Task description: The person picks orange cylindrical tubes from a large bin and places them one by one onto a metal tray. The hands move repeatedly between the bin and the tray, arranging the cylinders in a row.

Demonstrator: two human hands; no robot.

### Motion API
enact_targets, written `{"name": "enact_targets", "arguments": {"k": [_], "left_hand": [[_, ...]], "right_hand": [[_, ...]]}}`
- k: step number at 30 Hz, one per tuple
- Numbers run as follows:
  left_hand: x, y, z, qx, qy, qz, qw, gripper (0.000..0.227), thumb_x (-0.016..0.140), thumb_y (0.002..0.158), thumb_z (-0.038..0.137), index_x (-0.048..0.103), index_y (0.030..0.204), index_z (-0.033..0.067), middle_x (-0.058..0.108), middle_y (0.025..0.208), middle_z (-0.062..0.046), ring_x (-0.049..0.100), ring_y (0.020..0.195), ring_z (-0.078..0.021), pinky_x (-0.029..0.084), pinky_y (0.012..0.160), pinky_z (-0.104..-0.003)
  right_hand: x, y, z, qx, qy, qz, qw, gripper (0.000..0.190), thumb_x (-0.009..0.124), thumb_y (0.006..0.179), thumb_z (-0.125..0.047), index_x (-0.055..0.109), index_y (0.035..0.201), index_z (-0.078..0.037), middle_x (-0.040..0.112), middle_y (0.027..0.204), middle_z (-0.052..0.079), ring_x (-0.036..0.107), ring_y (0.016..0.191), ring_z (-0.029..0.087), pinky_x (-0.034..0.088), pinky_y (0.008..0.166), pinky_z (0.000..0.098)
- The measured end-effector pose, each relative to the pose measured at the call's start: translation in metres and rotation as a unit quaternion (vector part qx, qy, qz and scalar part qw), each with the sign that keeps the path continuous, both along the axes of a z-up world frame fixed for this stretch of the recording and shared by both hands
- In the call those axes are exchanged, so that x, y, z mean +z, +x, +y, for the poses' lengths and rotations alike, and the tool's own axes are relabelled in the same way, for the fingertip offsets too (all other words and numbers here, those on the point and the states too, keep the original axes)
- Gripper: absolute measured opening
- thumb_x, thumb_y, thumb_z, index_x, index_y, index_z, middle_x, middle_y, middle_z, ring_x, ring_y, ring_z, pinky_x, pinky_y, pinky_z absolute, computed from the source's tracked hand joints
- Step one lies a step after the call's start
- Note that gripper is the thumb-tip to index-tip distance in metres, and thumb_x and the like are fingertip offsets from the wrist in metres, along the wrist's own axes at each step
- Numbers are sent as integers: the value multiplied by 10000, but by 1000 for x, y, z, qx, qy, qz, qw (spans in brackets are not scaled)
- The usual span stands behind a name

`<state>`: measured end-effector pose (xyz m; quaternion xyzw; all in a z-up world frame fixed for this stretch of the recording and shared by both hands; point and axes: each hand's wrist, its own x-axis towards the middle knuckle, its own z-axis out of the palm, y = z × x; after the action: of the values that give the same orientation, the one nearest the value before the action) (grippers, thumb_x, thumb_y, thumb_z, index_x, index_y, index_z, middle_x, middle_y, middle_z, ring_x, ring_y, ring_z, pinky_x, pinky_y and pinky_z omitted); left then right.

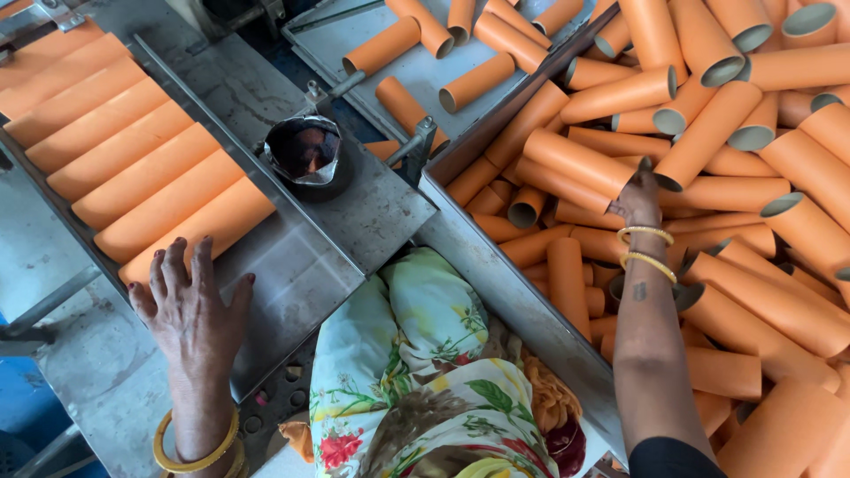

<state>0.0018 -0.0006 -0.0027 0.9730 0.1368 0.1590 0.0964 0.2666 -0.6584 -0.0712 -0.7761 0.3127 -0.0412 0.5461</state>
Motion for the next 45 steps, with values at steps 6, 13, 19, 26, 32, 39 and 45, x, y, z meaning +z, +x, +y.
{"name": "enact_targets", "arguments": {"k": [6, 13, 19, 26, 32, 39, 45], "left_hand": [[11, 0, -4, -15, -15, -35, 999, 705, 764, 887, 413, 561, 1492, 111, 498, 1556, -177, 400, 1500, -380, 249, 1177, -651], [36, -1, -13, -41, -85, -85, 992, 590, 770, 927, 341, 576, 1435, 112, 547, 1494, -162, 505, 1388, -362, 275, 1182, -613], [78, -18, -23, -90, -236, -185, 950, 465, 760, 981, 273, 618, 1379, 79, 594, 1454, -151, 547, 1379, -367, 381, 1210, -509], [121, -45, -25, -173, -215, -175, 945, 685, 743, 893, 501, 567, 1417, 96, 525, 1539, -181, 490, 1473, -384, 358, 1255, -538], [107, -21, -27, -169, -74, -21, 983, 1059, 802, 677, 645, 458, 1508, 84, 443, 1525, -256, 409, 1424, -447, 288, 1138, -628], [79, -7, -9, -105, 67, 34, 992, 976, 809, 727, 590, 494, 1534, 141, 607, 1412, -121, 589, 1268, -296, 435, 1032, -520], [60, -5, -17, -42, 52, 119, 991, 914, 798, 857, 570, 471, 1599, 148, 632, 1261, -119, 628, 1095, -305, 469, 944, -469]], "right_hand": [[22, -30, 34, 153, -281, -188, 929, 284, 608, 930, 20, 669, 1197, -53, 699, 967, 121, 675, 789, 211, 542, 663, 393], [179, -107, 111, 257, -538, -345, 725, 247, 654, 908, 105, 648, 1122, -18, 662, 1108, 187, 652, 1039, 368, 519, 929, 446], [225, -150, 193, 316, -294, -426, 795, 140, 719, 1042, 20, 603, 1110, -20, 631, 1091, 84, 602, 982, 186, 484, 895, 281], [126, -140, 332, 551, -3, -436, 712, 159, 686, 988, -64, 598, 1117, -37, 625, 1099, 71, 612, 982, 204, 523, 891, 333], [82, -135, 433, 628, 7, -338, 701, 344, 696, 968, 8, 605, 1295, -52, 686, 1297, 119, 697, 1196, 316, 559, 1016, 393], [116, -136, 427, 515, -363, -426, 649, 405, 702, 910, -32, 630, 1303, -99, 522, 1356, 93, 683, 1034, 275, 572, 909, 379], [134, -110, 295, 465, -433, -316, 705, 302, 728, 980, -148, 659, 1271, -116, 607, 1312, 91, 694, 891, 219, 573, 720, 352]]}}
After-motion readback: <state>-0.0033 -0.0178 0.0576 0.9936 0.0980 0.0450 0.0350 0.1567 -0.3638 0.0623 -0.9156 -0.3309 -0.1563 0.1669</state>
